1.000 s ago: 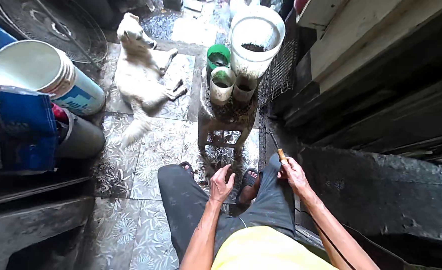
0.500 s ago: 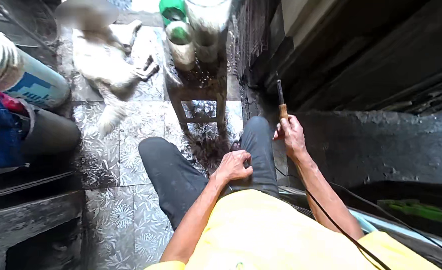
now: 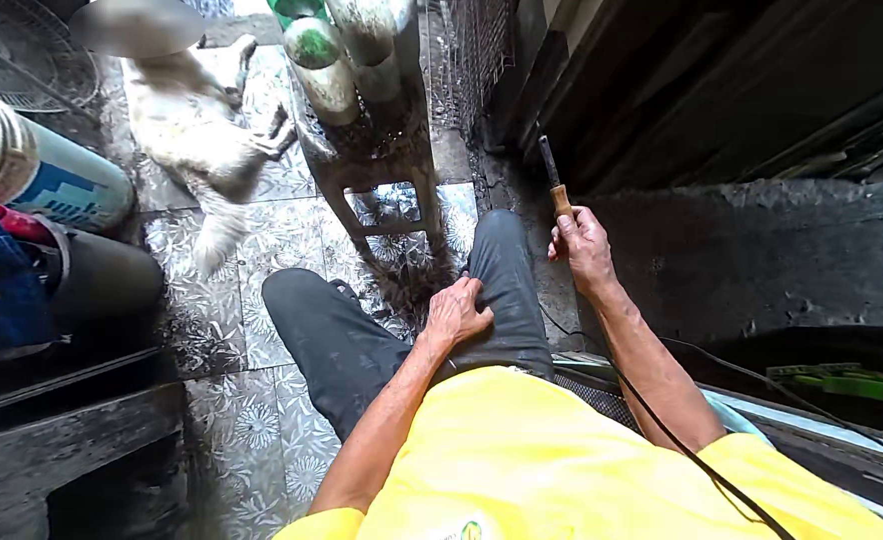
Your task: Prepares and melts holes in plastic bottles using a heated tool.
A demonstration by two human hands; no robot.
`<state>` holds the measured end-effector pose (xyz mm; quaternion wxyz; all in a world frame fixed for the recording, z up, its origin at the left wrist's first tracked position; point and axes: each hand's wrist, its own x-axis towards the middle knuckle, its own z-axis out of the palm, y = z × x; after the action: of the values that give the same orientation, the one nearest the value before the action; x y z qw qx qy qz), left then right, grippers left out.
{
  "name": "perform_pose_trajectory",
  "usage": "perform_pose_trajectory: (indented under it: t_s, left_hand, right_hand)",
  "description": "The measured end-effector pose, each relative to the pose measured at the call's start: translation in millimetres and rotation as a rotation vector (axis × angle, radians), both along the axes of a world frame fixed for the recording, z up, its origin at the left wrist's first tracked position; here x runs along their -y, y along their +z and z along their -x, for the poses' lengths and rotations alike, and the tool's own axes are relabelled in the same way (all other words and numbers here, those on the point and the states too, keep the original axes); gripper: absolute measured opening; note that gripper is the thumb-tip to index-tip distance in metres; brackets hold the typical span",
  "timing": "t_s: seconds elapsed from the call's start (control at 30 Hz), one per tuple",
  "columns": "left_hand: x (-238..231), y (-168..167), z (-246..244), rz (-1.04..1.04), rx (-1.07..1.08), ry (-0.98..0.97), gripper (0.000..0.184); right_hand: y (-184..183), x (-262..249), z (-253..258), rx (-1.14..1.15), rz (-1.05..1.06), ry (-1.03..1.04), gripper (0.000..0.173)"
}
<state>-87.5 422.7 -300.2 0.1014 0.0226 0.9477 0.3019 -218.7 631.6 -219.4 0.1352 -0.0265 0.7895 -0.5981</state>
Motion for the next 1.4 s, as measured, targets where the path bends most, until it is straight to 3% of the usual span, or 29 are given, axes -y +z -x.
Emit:
perform_pose_trajectory:
  t_s: [0.17,0.3,0.5,0.77,0.9,1.0,1.07,1.13,1.27,1.33,1.4]
  left_hand:
    - [-2.9,-14.7,4.2,-0.009,-0.044,-0.086,0.021]
    - [0.2,-13.7,4.4,-0.141,-0.143,-0.157,0.021]
    - [-10.3,3.6,7.7,-0.331,-0.018,-0.393,0.024]
    - [-7.9,0.4,21.3,-0.312,0.124,-0.458,0.028]
    - [0.6,22.5,12.8,-0.482,0.177,-0.598,0.021]
    - [6.7,39.5,1.1,-0.449,0.221,-0.67,0.021]
    - [24.5,42.7,6.6,-0.411,0.198,-0.513,0.021]
    - [51.6,53.5,26.1,-0.376,0.133,-0.226,0.026]
    - [113.8,71.8,93.0,-0.249,-0.238,0.414,0.051]
    - [142.5,77.7,137.1,-0.131,-0.411,0.579,0.062]
    - [162.3,88.7,178.1,0.002,-0.484,0.622,0.065]
  right_hand:
    - [2.6,0.6,4.1,0.014,0.07,-0.007,0.03]
    - [14.0,-3.9,-3.4,0.017,0.079,-0.057,0.033]
    - [4.0,-1.2,7.3,0.007,0.143,-0.061,0.029]
    - [3.3,10.9,11.8,0.067,0.136,-0.022,0.029]
    - [4.4,13.8,11.3,0.078,0.137,-0.036,0.029]
    - [5.6,15.8,10.7,0.084,0.133,-0.033,0.028]
    - [6.8,16.3,9.1,0.09,0.147,-0.025,0.028]
    - [8.8,16.8,6.8,0.078,0.171,-0.021,0.027]
    - [9.6,16.1,7.3,0.042,0.224,0.013,0.027]
    - [9.4,15.2,7.5,0.032,0.251,0.026,0.027]
    - [10.6,13.1,8.9,0.03,0.278,0.017,0.027]
